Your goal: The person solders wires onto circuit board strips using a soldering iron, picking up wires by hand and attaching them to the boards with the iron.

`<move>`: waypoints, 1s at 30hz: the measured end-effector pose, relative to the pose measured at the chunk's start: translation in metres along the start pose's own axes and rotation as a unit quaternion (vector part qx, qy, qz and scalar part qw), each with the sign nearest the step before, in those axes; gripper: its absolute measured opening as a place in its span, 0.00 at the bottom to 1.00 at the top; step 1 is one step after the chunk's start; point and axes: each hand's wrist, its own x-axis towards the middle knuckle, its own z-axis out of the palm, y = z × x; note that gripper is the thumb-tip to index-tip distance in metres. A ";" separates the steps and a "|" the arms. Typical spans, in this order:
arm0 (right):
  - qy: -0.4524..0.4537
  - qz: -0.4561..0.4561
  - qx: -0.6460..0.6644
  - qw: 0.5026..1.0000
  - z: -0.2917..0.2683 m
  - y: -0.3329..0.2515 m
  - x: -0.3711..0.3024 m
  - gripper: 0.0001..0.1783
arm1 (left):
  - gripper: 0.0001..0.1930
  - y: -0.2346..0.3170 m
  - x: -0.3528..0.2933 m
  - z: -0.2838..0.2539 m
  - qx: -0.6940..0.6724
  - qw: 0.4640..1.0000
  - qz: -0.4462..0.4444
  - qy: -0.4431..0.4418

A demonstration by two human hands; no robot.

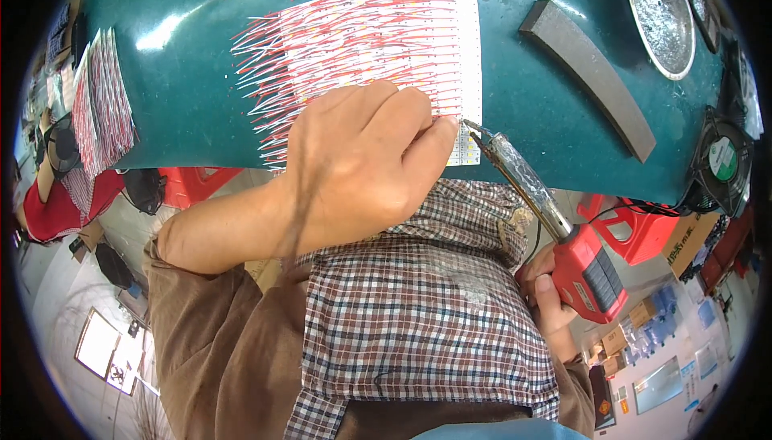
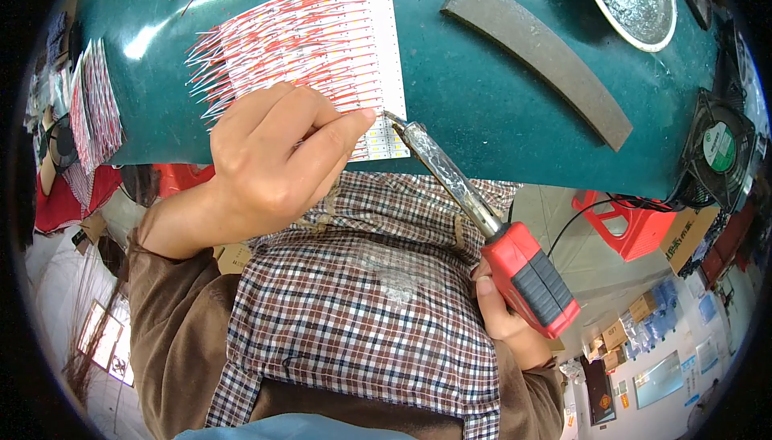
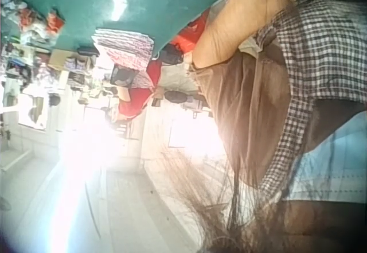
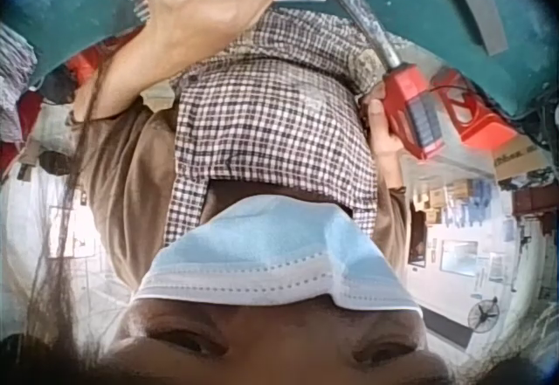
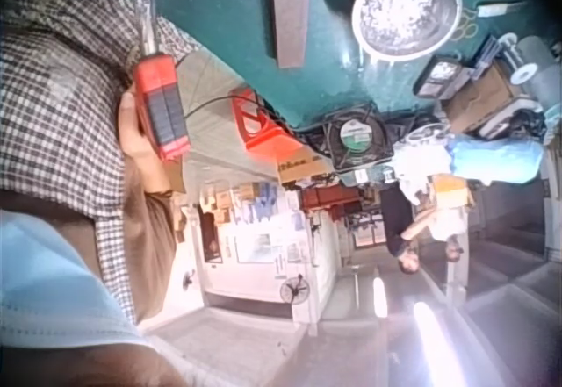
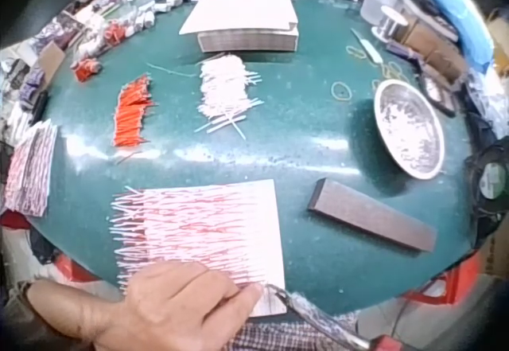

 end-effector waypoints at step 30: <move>0.016 -0.115 0.049 0.992 0.006 -0.005 0.014 0.14 | 0.13 0.008 0.009 -0.013 0.009 0.996 -0.028 -0.080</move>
